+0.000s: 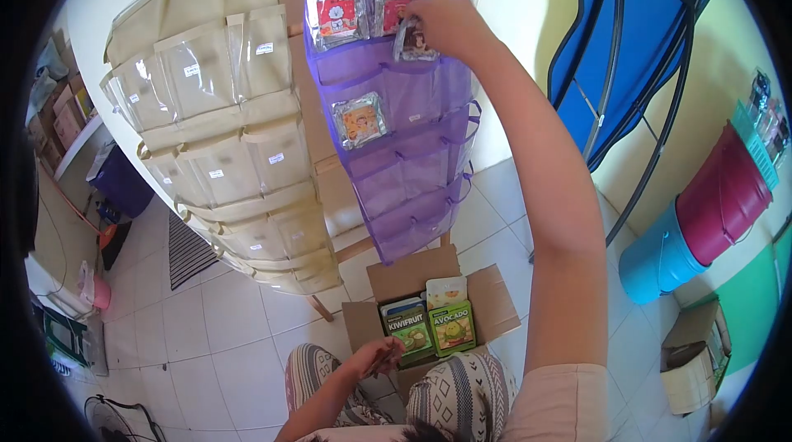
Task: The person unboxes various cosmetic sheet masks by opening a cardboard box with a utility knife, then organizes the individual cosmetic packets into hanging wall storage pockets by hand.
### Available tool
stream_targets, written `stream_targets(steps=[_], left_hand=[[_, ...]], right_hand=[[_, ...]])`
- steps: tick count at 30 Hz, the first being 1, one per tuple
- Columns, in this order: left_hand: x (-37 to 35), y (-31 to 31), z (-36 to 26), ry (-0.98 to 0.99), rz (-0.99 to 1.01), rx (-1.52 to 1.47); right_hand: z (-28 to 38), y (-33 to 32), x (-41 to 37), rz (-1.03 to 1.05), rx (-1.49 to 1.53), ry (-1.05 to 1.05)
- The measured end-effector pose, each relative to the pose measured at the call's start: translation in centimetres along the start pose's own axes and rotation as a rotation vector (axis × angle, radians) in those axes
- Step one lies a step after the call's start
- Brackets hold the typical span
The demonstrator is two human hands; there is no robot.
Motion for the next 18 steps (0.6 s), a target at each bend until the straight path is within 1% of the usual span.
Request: stream_targets(steps=[2,3,4,7,8,10,11,13,14,15,16,17,18], left_hand=[[-0.1,-0.1,0.5,0.019,-0.111,-0.036],[0.0,0.1,0.3,0.053,-0.105,-0.058],[0.0,0.2,0.0,0.089,-0.099,-0.079],[-0.3,0.6,-0.9,0.137,-0.137,-0.166],[-0.5,0.9,-1.2,0.143,-0.159,-0.200],[-1.1,1.1,-2.6,0.206,-0.276,-0.278],[-1.5,1.0,-2.9,0.233,-0.336,-0.319],[-0.9,-1.2,-2.4,0.297,-0.326,-0.356],[-0.4,-2.8,-1.9,0.326,-0.323,-0.377],[-0.1,-4.2,-1.2,0.323,-0.258,-0.393],[0.2,-5.8,-0.8,0.326,-0.192,-0.409],[0.0,-5.6,-1.2,0.361,-0.215,-0.396],[-0.2,-5.4,-1.7,0.395,-0.238,-0.383]], right_hand=[[1.5,2.0,0.5,0.156,-0.096,-0.005],[2.5,2.8,0.6,0.232,-0.144,-0.008],[3.3,3.5,0.7,0.331,-0.111,-0.016],[4.9,6.9,0.8,0.522,-0.096,-0.157],[4.7,8.2,0.5,0.610,-0.083,-0.133],[4.2,10.2,-0.2,0.792,-0.053,-0.087],[3.8,10.7,-0.1,0.836,-0.060,-0.074],[2.8,11.7,-0.1,0.936,-0.066,-0.050],[2.6,11.4,0.2,0.918,-0.084,-0.071],[2.7,10.8,0.2,0.906,-0.099,-0.093],[2.4,9.4,0.5,0.788,0.006,-0.063],[1.8,7.8,0.3,0.669,0.108,-0.031],[1.7,5.7,-0.1,0.442,0.213,-0.085]])
Point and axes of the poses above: each hand's wrist, its own x-axis towards the middle knuckle, its own y-axis out of the palm, z = x × y, the point moved 8 cm from there along x, towards the middle knuckle, and after that the axes turned 3 degrees about z, right-handed, at the moved point
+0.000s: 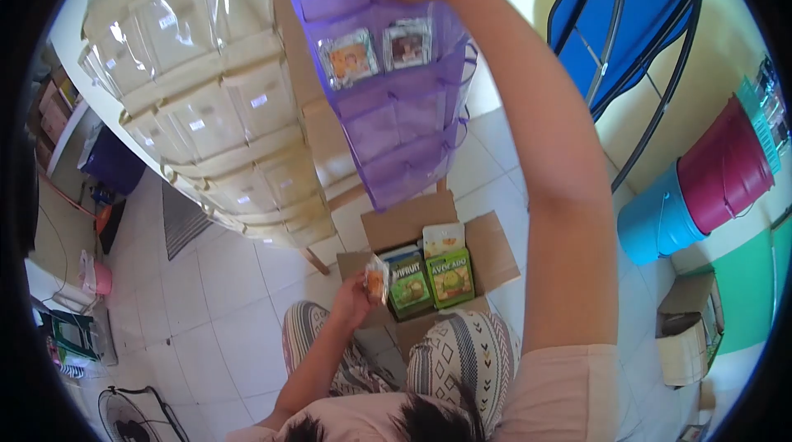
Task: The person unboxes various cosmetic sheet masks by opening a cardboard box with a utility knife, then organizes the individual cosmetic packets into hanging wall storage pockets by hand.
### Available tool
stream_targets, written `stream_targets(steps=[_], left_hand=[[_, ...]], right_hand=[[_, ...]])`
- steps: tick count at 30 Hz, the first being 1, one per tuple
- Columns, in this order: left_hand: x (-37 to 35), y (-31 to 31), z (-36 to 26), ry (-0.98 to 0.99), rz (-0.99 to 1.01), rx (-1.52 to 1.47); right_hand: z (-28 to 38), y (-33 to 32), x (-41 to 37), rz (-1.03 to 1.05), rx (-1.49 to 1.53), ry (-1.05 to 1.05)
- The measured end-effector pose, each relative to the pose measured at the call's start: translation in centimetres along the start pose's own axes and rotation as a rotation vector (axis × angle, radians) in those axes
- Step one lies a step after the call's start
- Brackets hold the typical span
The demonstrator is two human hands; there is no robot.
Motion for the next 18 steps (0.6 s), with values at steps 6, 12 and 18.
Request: stream_targets(steps=[6,12,18], left_hand=[[-1.9,5.4,-5.8,0.362,-0.219,0.151],[-1.4,6.5,-6.9,0.473,-0.193,0.521],[-1.3,8.3,-7.8,0.421,-0.154,0.347]], right_hand=[[6.5,5.9,-11.8,-0.444,0.635,0.219],[17.5,27.8,-22.5,0.349,0.975,0.238],[17.1,31.3,-23.1,0.217,1.116,0.427]])
Point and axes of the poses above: each hand's wrist, its own x-axis towards the middle knuckle, its own y-axis out of the palm, z = x × y, the point moved 8 cm from there along x, towards the middle knuckle, and after that the axes turned 3 degrees about z, right-handed, at the moved point
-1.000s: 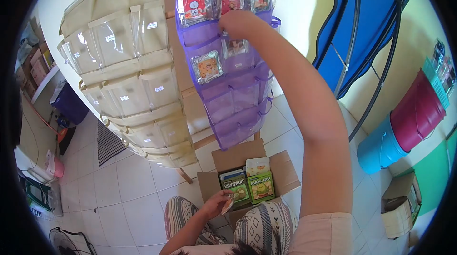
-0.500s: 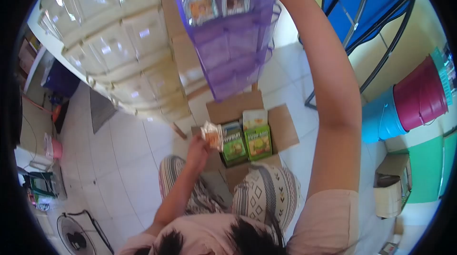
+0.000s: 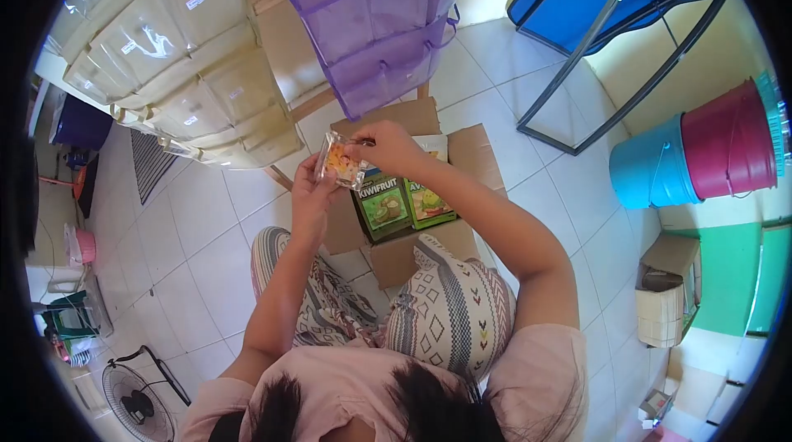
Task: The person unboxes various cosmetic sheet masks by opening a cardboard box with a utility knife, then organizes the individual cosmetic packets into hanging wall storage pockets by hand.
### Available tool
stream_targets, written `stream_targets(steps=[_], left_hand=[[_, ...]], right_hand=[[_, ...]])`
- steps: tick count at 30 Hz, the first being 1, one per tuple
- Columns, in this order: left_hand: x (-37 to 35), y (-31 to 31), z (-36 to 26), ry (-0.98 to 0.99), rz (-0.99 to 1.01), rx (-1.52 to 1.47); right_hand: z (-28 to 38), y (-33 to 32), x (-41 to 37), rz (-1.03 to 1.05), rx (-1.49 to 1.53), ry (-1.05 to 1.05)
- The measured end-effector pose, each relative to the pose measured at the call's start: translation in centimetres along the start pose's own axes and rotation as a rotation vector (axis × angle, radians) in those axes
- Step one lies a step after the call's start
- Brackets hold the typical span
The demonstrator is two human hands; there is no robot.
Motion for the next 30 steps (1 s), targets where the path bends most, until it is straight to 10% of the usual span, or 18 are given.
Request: stream_targets(steps=[11,17,22,30], left_hand=[[3.1,2.0,-4.4,0.238,0.152,0.257],[4.5,12.0,-23.8,1.017,0.184,1.048],[6.0,19.1,-31.4,1.520,-0.143,1.526],[15.2,20.3,-33.4,0.789,-0.033,1.922]], right_hand=[[5.5,-7.4,1.1,-0.062,-0.231,-0.212],[24.4,-24.9,0.0,-0.815,-0.381,-0.636],[34.8,-25.1,3.7,-0.817,-0.844,-0.974],[34.7,-24.1,11.3,-0.543,-1.001,-0.876]])
Point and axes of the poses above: each hand's wrist, its own x-axis towards the middle knuckle, its own y-axis out of the palm, z = x × y, the point moved 8 cm from there along x, towards the middle knuckle, and after that the axes turned 3 degrees about z, right-handed, at the moved point
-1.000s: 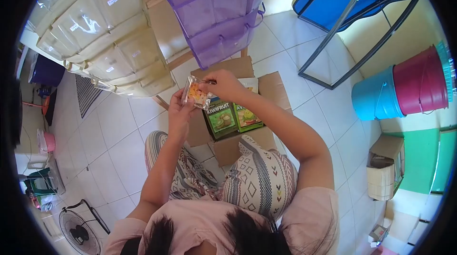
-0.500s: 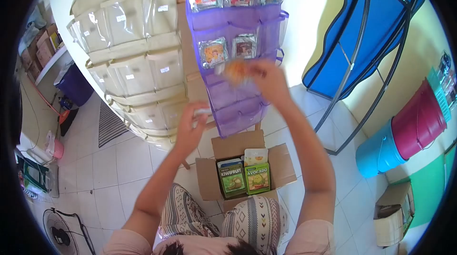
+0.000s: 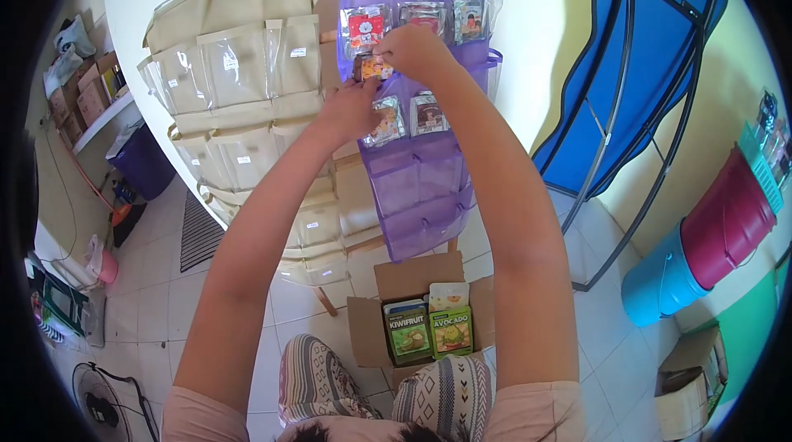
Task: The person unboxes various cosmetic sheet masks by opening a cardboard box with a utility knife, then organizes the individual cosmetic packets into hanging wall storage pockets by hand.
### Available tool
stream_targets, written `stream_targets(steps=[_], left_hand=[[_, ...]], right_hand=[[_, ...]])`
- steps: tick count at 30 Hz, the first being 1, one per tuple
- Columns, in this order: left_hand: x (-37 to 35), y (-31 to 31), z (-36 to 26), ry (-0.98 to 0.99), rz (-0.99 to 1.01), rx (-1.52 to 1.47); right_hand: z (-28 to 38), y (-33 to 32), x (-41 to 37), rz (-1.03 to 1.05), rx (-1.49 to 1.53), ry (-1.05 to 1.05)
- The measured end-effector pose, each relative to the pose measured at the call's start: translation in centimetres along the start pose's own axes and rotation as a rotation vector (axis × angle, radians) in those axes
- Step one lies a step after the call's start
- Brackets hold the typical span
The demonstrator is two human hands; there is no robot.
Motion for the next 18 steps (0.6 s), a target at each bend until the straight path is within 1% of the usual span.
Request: stream_targets(steps=[2,4,5,6,8,9,10,11,12,14,15,16,18], left_hand=[[-0.1,0.4,-0.1,0.017,0.051,0.008],[-0.3,0.0,-0.3,0.053,0.096,0.027],[-0.7,-0.8,-0.5,0.073,0.047,0.024],[-1.3,-1.5,-0.8,0.093,0.002,0.021],[-2.7,-2.5,-1.3,0.156,-0.081,0.023],[-3.1,-2.2,-1.2,0.183,-0.113,0.072],[-3.4,-1.8,-1.1,0.212,-0.145,0.119],[-3.7,-1.3,-1.4,0.241,-0.177,0.165],[-4.1,-1.7,-1.8,0.208,-0.146,0.166],[-4.7,-2.2,-2.0,0.258,-0.278,0.159],[-4.8,-2.3,-1.9,0.285,-0.341,0.151],[-4.5,-2.3,-1.6,0.266,-0.327,0.183],[-4.7,-2.5,-1.5,0.236,-0.270,0.212]], right_hand=[[-0.2,1.2,0.7,0.076,-0.065,0.006],[0.2,1.3,1.1,0.047,-0.118,-0.058],[0.8,1.4,1.2,0.034,-0.141,-0.089],[1.0,2.0,1.6,0.168,-0.169,-0.013],[1.8,5.2,1.4,0.490,-0.193,0.053],[2.3,6.5,0.8,0.657,-0.201,0.083],[2.9,6.5,0.4,0.633,-0.184,0.120],[3.0,6.5,0.3,0.681,-0.120,0.139],[2.8,6.5,0.5,0.730,-0.053,0.157],[3.3,6.1,0.6,0.840,-0.025,0.208],[2.3,6.2,0.5,0.826,0.109,0.385],[1.9,6.5,0.5,0.833,0.143,0.409],[1.8,7.0,0.4,0.811,0.153,0.379]])
Point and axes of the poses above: each hand's wrist, its own x-axis towards the middle knuckle, its own y-axis out of the palm, z = x × y, the point moved 8 cm from there along x, towards the middle knuckle, and after that the axes turned 3 degrees about z, right-handed, at the moved point
